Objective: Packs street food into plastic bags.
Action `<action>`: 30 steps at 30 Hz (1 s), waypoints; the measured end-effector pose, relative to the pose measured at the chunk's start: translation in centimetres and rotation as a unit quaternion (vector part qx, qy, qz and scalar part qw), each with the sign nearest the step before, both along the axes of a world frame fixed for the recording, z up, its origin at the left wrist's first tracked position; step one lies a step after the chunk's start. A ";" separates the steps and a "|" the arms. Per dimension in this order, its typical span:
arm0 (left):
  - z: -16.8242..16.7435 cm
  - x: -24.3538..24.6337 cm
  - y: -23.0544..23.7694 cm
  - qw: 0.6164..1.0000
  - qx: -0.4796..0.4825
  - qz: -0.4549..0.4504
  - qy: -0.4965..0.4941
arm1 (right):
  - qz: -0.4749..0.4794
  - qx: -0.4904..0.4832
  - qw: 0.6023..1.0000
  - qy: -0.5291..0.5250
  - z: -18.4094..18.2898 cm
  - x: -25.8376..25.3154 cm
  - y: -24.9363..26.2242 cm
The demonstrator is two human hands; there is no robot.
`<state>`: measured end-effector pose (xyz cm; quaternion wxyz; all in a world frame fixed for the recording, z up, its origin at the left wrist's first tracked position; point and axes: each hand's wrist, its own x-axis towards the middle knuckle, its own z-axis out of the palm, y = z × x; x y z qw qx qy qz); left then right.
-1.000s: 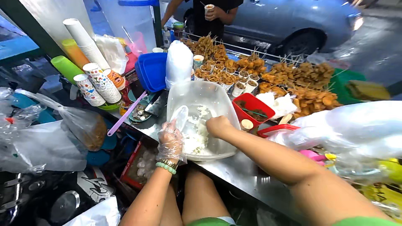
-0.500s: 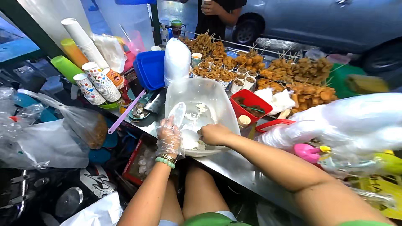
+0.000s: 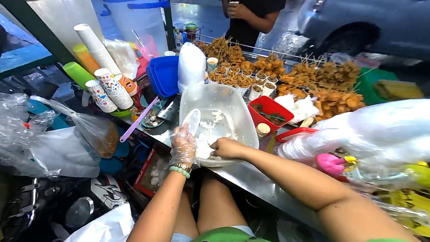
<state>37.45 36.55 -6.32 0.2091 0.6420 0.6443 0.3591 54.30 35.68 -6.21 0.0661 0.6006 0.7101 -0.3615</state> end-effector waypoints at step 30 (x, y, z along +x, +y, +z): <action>3.9 2.1 0.4 0.935 -0.209 -0.205 0.198 | -0.210 -0.025 0.970 0.116 6.5 5.3 -0.1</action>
